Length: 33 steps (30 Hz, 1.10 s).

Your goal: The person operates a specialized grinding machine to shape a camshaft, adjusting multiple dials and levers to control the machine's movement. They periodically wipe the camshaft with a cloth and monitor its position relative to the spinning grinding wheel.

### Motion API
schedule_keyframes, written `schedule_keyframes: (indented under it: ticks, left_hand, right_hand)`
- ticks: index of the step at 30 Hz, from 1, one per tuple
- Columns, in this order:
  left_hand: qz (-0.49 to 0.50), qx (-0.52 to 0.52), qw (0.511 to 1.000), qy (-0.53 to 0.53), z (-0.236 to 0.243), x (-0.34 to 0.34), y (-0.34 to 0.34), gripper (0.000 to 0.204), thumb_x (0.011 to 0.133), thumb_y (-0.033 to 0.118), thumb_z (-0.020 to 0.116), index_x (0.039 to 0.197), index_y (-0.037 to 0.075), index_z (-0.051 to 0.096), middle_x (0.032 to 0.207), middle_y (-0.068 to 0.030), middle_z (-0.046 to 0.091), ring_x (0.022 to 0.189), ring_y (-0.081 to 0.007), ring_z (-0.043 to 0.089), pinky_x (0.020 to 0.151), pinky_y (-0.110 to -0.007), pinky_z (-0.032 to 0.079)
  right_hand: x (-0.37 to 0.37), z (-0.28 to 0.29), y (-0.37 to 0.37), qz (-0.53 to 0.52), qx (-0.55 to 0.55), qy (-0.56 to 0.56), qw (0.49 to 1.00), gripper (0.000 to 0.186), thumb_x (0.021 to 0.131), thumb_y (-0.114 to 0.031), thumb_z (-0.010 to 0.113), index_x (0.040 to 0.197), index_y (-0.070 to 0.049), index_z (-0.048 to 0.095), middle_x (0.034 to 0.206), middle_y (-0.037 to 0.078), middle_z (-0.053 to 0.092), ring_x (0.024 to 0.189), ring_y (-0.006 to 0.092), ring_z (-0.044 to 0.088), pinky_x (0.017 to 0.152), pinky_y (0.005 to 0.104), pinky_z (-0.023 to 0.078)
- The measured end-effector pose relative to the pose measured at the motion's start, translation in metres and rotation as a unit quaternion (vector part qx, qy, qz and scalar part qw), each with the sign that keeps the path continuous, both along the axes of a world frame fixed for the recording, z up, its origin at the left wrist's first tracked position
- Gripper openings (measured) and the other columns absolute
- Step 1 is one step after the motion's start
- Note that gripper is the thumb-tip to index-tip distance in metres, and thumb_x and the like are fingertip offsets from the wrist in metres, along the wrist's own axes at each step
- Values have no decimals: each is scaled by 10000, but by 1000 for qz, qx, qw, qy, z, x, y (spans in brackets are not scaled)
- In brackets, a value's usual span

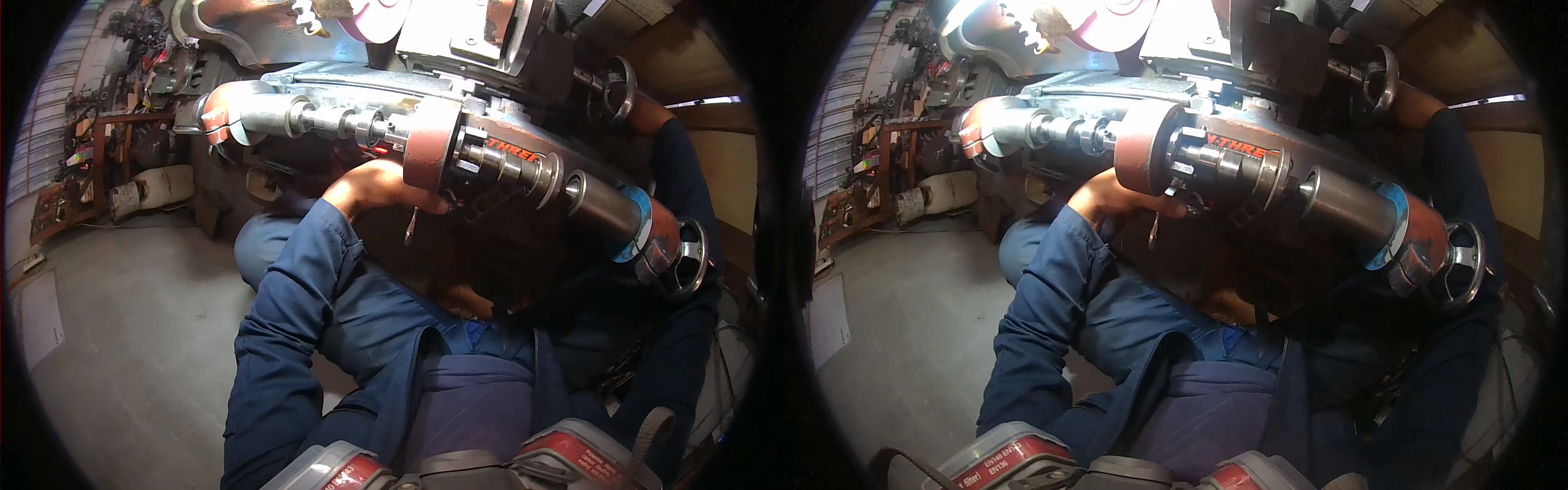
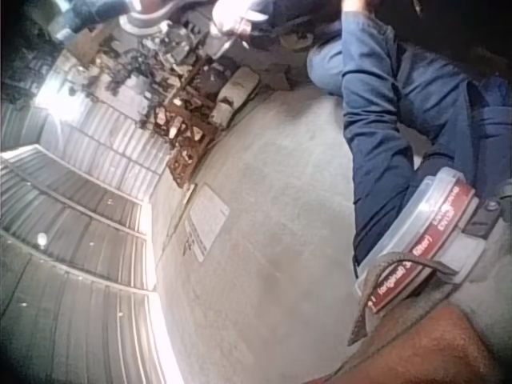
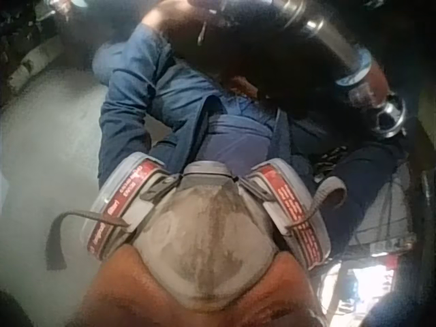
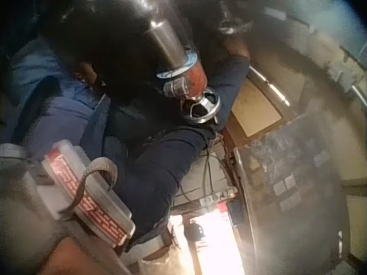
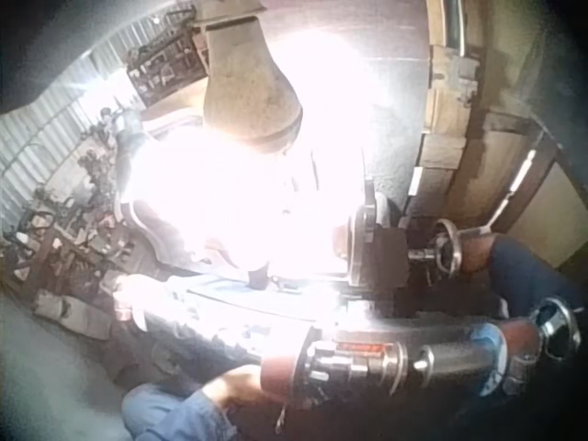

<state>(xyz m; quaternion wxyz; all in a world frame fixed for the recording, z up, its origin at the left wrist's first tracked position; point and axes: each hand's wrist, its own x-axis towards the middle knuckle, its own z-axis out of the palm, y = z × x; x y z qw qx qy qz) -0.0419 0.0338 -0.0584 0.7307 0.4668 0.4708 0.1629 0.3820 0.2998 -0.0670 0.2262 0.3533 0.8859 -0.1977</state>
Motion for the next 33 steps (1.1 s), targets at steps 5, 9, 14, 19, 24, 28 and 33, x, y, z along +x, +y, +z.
schedule_keyframes:
  ticks: [5, 9, 14, 19, 24, 28, 33]
  left_hand:
    - [12, -27, 1000, -1, -3, -1, -5, 433, 715, 299, 831, 1042, 40, 715, 1042, -59, 694, 989, -140, 596, 910, -289, 425]
    - [10, -25, 997, 76, -20, -6, -5, 431, 701, 212, 823, 1071, 32, 692, 1048, -64, 692, 984, -164, 611, 902, -296, 451]
    - [17, -100, 988, 120, -16, -8, -5, 398, 722, 41, 806, 1096, 28, 669, 1082, -66, 679, 1009, -163, 611, 920, -314, 472]
    - [-42, -76, 995, 55, -20, -8, -3, 380, 795, 151, 767, 1141, 35, 665, 1113, -72, 673, 1045, -166, 595, 947, -312, 442]
    - [-60, -79, 989, 107, -3, -2, 4, 417, 775, 261, 788, 1116, 42, 687, 1074, -72, 689, 1016, -157, 607, 930, -294, 443]
    - [-25, -106, 988, 108, 17, -1, -1, 433, 762, 307, 799, 1094, 46, 702, 1080, -75, 691, 1020, -154, 606, 919, -293, 437]
    - [-39, -39, 996, 75, 23, 1, 4, 511, 702, 382, 812, 1095, 72, 709, 1039, -82, 696, 950, -190, 631, 847, -321, 483]
  right_hand:
    - [-7, 3, -2, -46, -6, 10, 999, 472, 862, -154, 573, 1310, -21, 504, 1333, 212, 523, 1238, 350, 485, 1096, 390, 341]
    - [20, -2, 21, -152, -8, 135, 979, 346, 875, -151, 582, 1188, -2, 596, 1277, 210, 560, 1166, 275, 543, 1002, 354, 401]
    - [29, 48, 15, -237, -115, 270, 926, 216, 867, -180, 643, 945, 12, 702, 817, 92, 672, 773, 202, 637, 740, 331, 504]
    - [-3, 39, -18, -236, -177, 150, 944, 254, 842, -177, 679, 1019, 5, 691, 884, 93, 680, 792, 216, 647, 744, 353, 512]
    - [22, -3, 29, -141, 23, 307, 941, 266, 859, -184, 670, 1042, 9, 680, 890, 93, 686, 782, 216, 649, 737, 352, 515]
    - [19, 56, 0, -280, -104, 196, 934, 317, 858, -221, 667, 1084, 1, 665, 1049, 125, 678, 971, 229, 624, 878, 347, 479]
    - [3, 9, -22, -78, -75, 56, 993, 342, 842, -236, 669, 1093, -3, 661, 1099, 144, 672, 1081, 239, 598, 956, 330, 444]
